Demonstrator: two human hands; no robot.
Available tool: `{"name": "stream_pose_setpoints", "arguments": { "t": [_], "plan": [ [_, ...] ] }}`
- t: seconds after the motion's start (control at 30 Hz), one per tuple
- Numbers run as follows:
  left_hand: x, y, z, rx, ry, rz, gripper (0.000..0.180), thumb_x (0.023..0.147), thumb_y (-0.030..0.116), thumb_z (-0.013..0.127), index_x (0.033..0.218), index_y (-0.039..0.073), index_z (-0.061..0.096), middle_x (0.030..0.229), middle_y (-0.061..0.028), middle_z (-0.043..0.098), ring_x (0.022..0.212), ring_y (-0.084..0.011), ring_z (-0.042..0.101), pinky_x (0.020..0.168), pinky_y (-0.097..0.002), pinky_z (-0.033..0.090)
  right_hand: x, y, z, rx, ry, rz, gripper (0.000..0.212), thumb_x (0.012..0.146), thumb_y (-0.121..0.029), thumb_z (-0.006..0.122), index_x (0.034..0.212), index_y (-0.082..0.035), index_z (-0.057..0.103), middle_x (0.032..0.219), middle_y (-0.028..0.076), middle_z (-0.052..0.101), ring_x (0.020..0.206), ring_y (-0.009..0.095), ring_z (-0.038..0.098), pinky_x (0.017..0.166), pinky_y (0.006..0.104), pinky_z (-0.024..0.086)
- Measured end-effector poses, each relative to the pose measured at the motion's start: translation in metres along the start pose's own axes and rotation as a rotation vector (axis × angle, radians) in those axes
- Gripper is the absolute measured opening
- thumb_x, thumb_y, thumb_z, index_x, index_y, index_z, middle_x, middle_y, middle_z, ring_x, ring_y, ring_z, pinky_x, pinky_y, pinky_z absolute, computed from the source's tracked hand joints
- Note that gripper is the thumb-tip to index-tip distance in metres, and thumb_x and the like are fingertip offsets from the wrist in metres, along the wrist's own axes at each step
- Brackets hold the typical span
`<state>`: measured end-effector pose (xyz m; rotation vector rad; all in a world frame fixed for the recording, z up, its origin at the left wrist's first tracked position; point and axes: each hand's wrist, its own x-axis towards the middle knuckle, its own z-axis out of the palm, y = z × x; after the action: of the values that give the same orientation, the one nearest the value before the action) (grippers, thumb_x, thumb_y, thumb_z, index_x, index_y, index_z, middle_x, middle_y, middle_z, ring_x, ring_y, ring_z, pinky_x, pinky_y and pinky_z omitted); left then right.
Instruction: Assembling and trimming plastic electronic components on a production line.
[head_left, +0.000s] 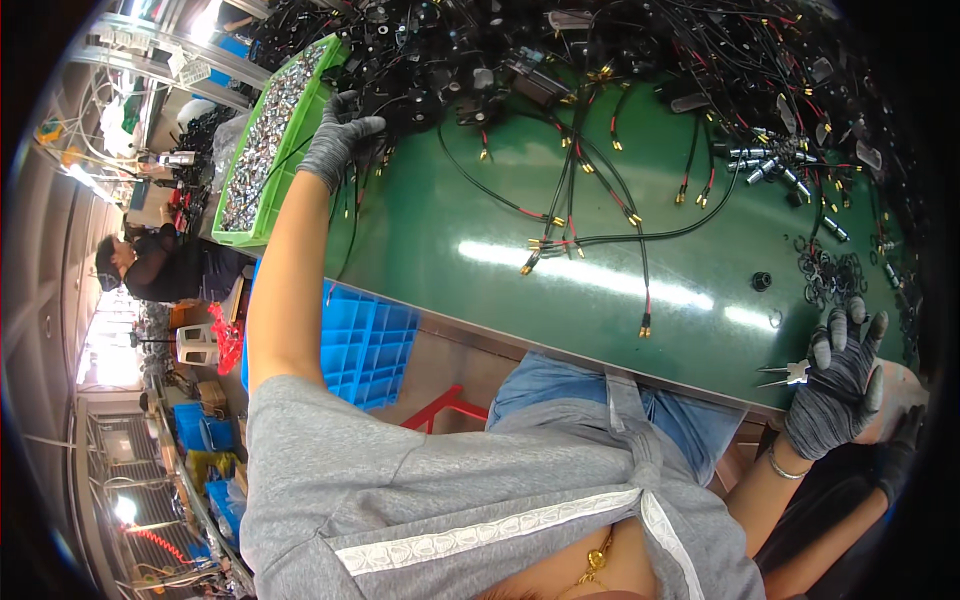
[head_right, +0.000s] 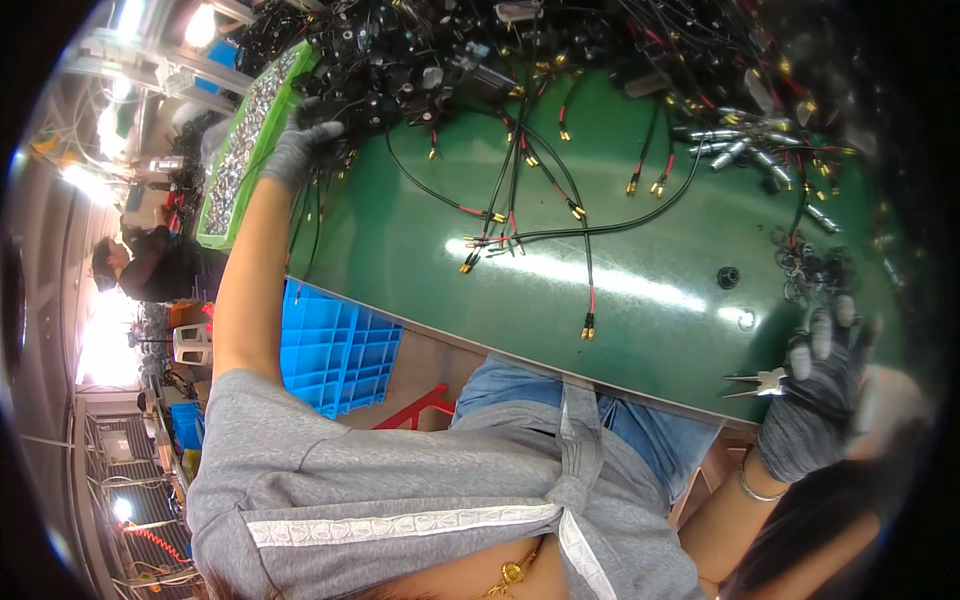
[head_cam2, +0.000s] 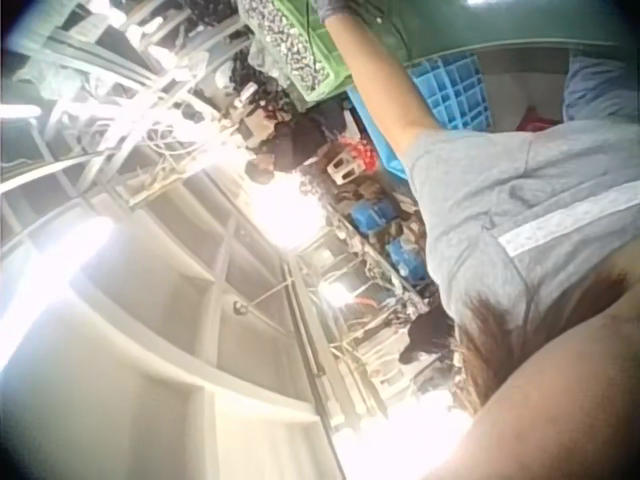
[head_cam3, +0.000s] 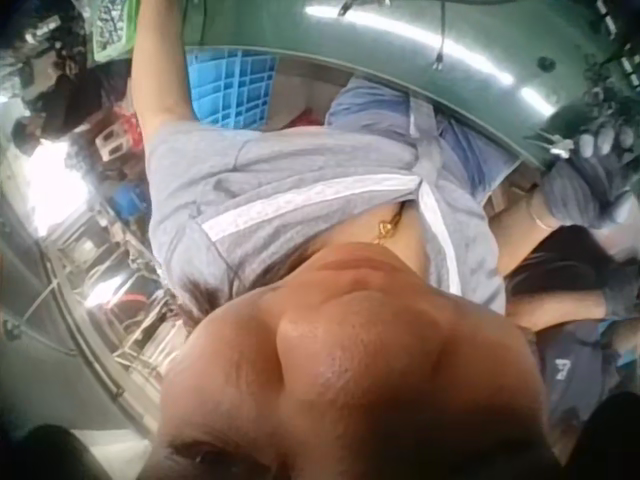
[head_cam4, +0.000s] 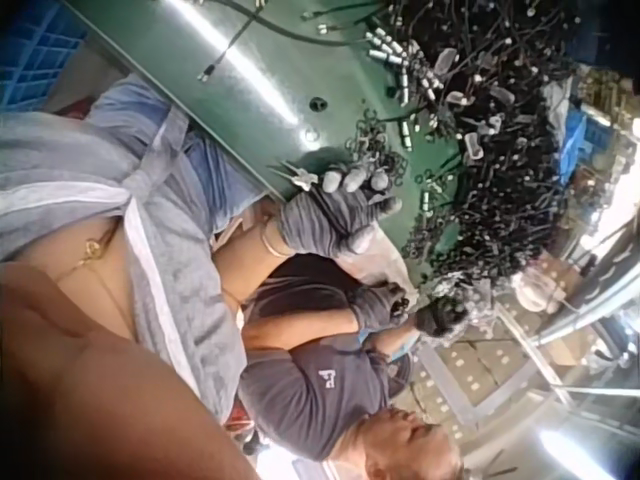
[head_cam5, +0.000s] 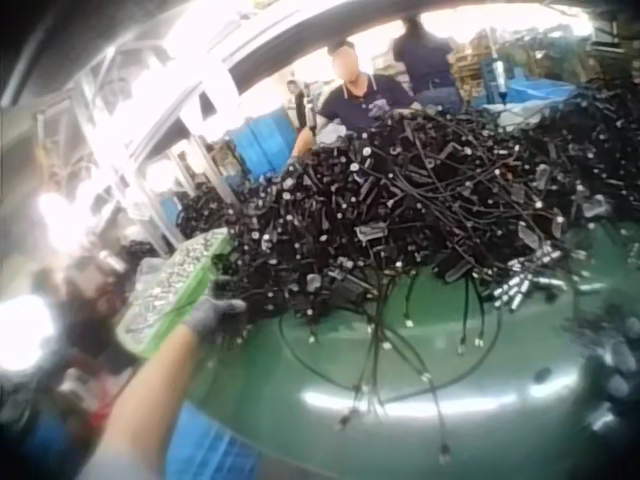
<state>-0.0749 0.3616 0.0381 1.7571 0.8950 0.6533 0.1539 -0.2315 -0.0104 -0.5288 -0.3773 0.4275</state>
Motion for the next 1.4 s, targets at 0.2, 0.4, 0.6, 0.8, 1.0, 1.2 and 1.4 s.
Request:
{"name": "stream_pose_setpoints", "arguments": {
  "t": [0.2, 0.4, 0.6, 0.8, 1.0, 1.2, 1.4],
  "plan": [
    [-0.011, 0.015, -0.004, -0.668, -0.076, -0.139, 0.034, 0.082, 0.002, 0.061, 0.115, 0.001, 0.053, 0.101, -0.0187, 0.064, 0.091, -0.0329, 0.064, 0.08, -0.0446, 0.059, 0.0, -0.001, -0.001, -0.098, 0.106, -0.055, 0.063, 0.087, -0.033, 0.054, 0.139, -0.001, 0.04, 0.133, 0.018, 0.036, 0.095, 0.02, 0.039, 0.07, 0.0266, 0.039],
    [-0.012, 0.031, 0.01, -1.058, 0.022, -0.234, 0.024, 0.089, 0.013, 0.053, 0.106, -0.003, 0.059, 0.1, -0.0199, 0.064, 0.09, -0.0328, 0.064, 0.081, -0.0431, 0.059, 0.001, 0.0, 0.0, -0.093, 0.088, -0.043, 0.062, 0.086, -0.031, 0.056, 0.138, -0.001, 0.039, 0.131, 0.016, 0.034, 0.093, 0.019, 0.039, 0.068, 0.0262, 0.039],
    [0.01, 0.034, 0.007, -1.122, 0.166, -0.42, 0.028, 0.091, 0.016, 0.053, 0.111, -0.005, 0.056, 0.109, -0.0229, 0.061, 0.092, -0.0367, 0.063, 0.082, -0.0487, 0.058, 0.002, -0.003, -0.014, 0.029, -0.151, 0.017, 0.062, 0.088, -0.029, 0.051, 0.141, -0.001, 0.034, 0.141, 0.022, 0.034, 0.104, 0.026, 0.042, 0.078, 0.0289, 0.041],
    [0.023, 0.059, -0.039, -0.448, -0.265, -0.065, 0.03, 0.093, 0.021, 0.055, 0.115, 0.001, 0.056, 0.115, -0.0172, 0.06, 0.107, -0.0328, 0.059, 0.083, -0.0422, 0.056, 0.002, 0.009, 0.032, -0.206, 0.429, -0.09, 0.063, 0.088, -0.034, 0.053, 0.14, -0.003, 0.037, 0.135, 0.017, 0.037, 0.094, 0.022, 0.041, 0.079, 0.029, 0.044],
    [-0.046, 0.105, -0.006, 0.376, 0.201, -0.097, 0.036, 0.09, 0.006, 0.058, 0.126, 0.01, 0.056, 0.117, -0.0085, 0.064, 0.099, -0.0173, 0.062, 0.078, -0.0306, 0.054, -0.002, -0.005, -0.009, -0.142, 0.083, -0.056, 0.067, 0.088, -0.035, 0.053, 0.141, 0.0, 0.034, 0.141, 0.019, 0.035, 0.098, 0.022, 0.041, 0.073, 0.0274, 0.041],
    [-0.007, -0.016, -0.057, 1.229, -0.037, 0.151, 0.05, 0.079, 0.016, 0.07, 0.127, 0.015, 0.054, 0.129, -0.0203, 0.051, 0.116, -0.036, 0.054, 0.098, -0.0399, 0.044, -0.001, -0.008, -0.013, -0.09, 0.092, -0.026, 0.065, 0.088, -0.032, 0.053, 0.141, 0.0, 0.035, 0.14, 0.019, 0.033, 0.105, 0.024, 0.04, 0.078, 0.0287, 0.04],
    [-0.012, -0.026, -0.044, 1.298, 0.128, 0.252, 0.053, 0.071, 0.016, 0.077, 0.119, 0.012, 0.055, 0.125, -0.0218, 0.049, 0.109, -0.037, 0.056, 0.096, -0.0408, 0.046, -0.003, -0.006, -0.01, -0.077, 0.126, -0.024, 0.062, 0.087, -0.027, 0.053, 0.141, -0.001, 0.036, 0.138, 0.018, 0.035, 0.106, 0.025, 0.041, 0.082, 0.0295, 0.04]
  ]
}}
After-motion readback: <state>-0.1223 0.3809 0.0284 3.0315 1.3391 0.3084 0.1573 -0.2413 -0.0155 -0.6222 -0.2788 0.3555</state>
